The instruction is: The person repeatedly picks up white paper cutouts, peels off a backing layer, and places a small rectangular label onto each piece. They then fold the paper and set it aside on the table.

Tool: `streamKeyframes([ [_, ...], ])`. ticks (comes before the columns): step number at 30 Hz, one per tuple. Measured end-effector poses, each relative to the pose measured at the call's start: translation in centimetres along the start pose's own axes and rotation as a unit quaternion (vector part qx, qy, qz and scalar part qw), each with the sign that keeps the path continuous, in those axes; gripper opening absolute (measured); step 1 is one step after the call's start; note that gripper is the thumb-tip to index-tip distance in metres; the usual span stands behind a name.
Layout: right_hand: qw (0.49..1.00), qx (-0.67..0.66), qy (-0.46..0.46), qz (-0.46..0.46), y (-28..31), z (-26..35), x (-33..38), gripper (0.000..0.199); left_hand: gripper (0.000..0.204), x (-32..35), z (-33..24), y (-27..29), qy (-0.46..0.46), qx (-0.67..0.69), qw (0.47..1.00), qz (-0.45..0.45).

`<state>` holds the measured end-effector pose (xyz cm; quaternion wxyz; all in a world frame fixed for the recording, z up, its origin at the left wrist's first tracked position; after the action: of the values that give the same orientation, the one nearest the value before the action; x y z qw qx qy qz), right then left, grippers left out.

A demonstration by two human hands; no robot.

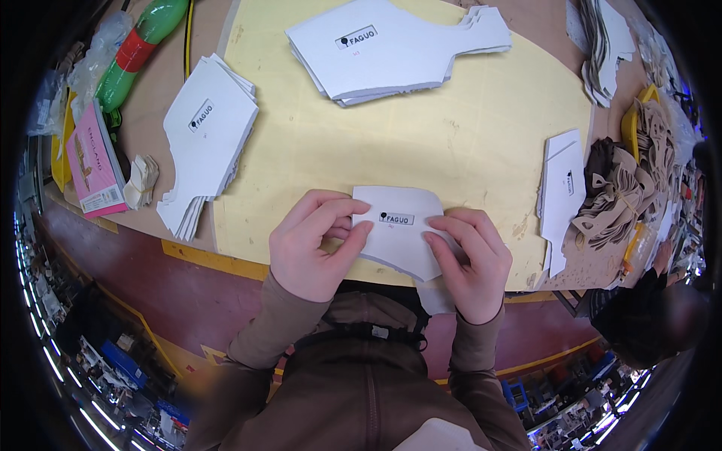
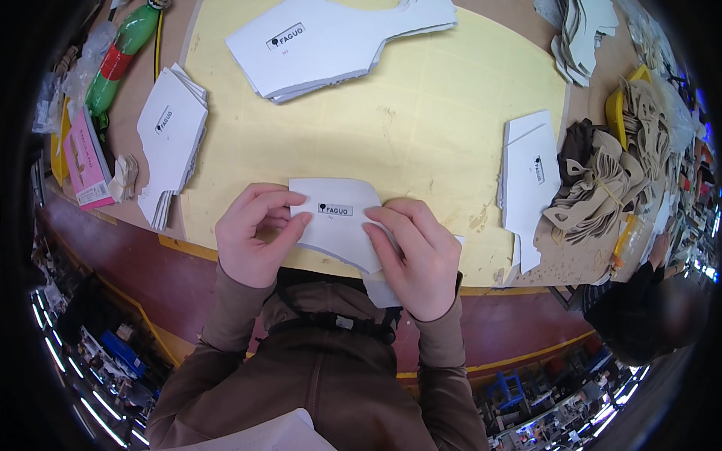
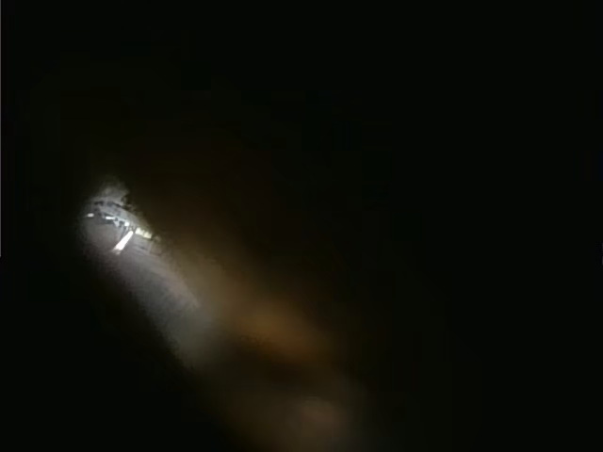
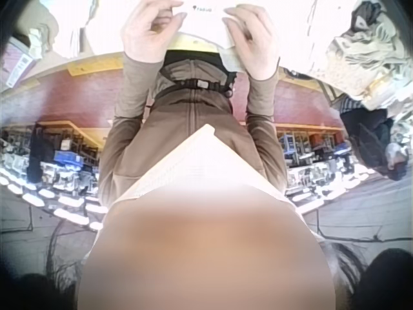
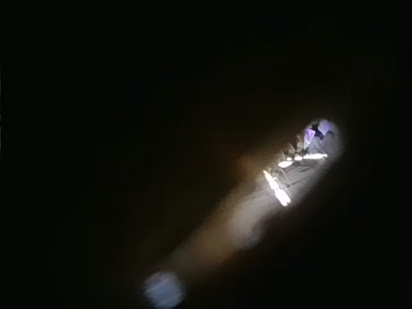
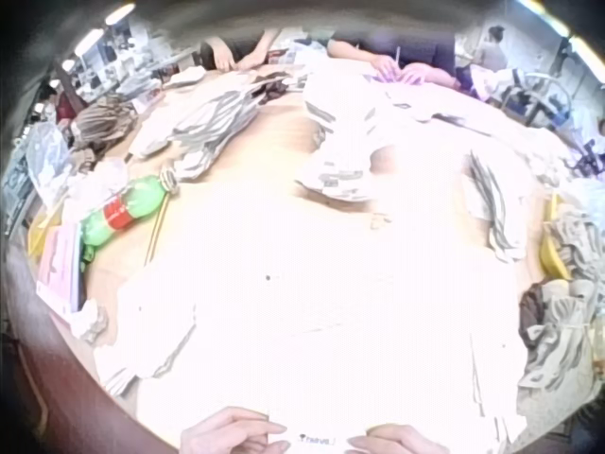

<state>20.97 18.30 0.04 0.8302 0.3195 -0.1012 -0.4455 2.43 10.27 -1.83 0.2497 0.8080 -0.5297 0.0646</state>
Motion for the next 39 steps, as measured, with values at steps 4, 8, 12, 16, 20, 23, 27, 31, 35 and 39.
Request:
streamKeyframes([
  [4, 1.0, -0.001, -0.006, 0.002, -0.04, -0.04, -0.01, 0.019, 0.021, 0.0, -0.04, -0.02, -0.004, -0.003, 1.0, -0.001],
  [8, 1.0, 0.0, -0.005, 0.001, -0.06, -0.08, -0.01, 0.019, 0.021, 0.01, 0.0, -0.05, -0.005, -0.006, 1.0, -0.003],
  [12, 1.0, 0.004, 0.001, 0.001, -0.07, -0.06, -0.02, 0.019, 0.021, 0.01, 0.12, -0.08, -0.003, -0.002, 1.0, -0.003],
  [16, 1.0, 0.002, -0.002, 0.001, -0.07, -0.07, -0.02, 0.018, 0.021, 0.01, 0.22, -0.08, -0.001, 0.008, 1.0, -0.001],
  [20, 1.0, 0.001, -0.003, 0.0, -0.1, -0.03, -0.05, 0.018, 0.021, 0.03, 0.25, -0.05, 0.003, 0.007, 1.0, -0.002],
  [23, 1.0, 0.002, -0.004, 0.002, -0.11, -0.02, -0.06, 0.018, 0.021, 0.02, 0.22, -0.02, 0.004, 0.006, 1.0, -0.001],
  [27, 1.0, 0.004, -0.007, 0.004, -0.14, -0.05, -0.06, 0.018, 0.02, 0.0, 0.24, 0.02, 0.008, 0.009, 1.0, 0.0],
  [31, 1.0, 0.006, -0.007, 0.002, -0.14, -0.04, -0.06, 0.018, 0.02, -0.05, 0.25, 0.05, 0.011, 0.014, 1.0, 0.003],
  [35, 1.0, 0.01, -0.006, 0.003, -0.13, 0.0, -0.05, 0.018, 0.019, -0.08, 0.25, 0.06, 0.013, 0.015, 1.0, 0.006],
  [39, 1.0, 0.014, -0.005, 0.004, -0.12, 0.01, -0.06, 0.018, 0.019, -0.11, 0.23, 0.02, 0.012, 0.012, 1.0, 0.007],
])
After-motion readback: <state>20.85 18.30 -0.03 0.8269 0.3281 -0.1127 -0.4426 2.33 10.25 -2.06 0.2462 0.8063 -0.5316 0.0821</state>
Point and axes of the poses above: each hand's wrist, its own x-axis away from the middle knuckle, its own y-axis out of the back of the hand, z = x × y, the point moved 7 cm from there along -x, towards the middle knuckle, and after that the axes turned 7 degrees about y, right-handed, at the moved point
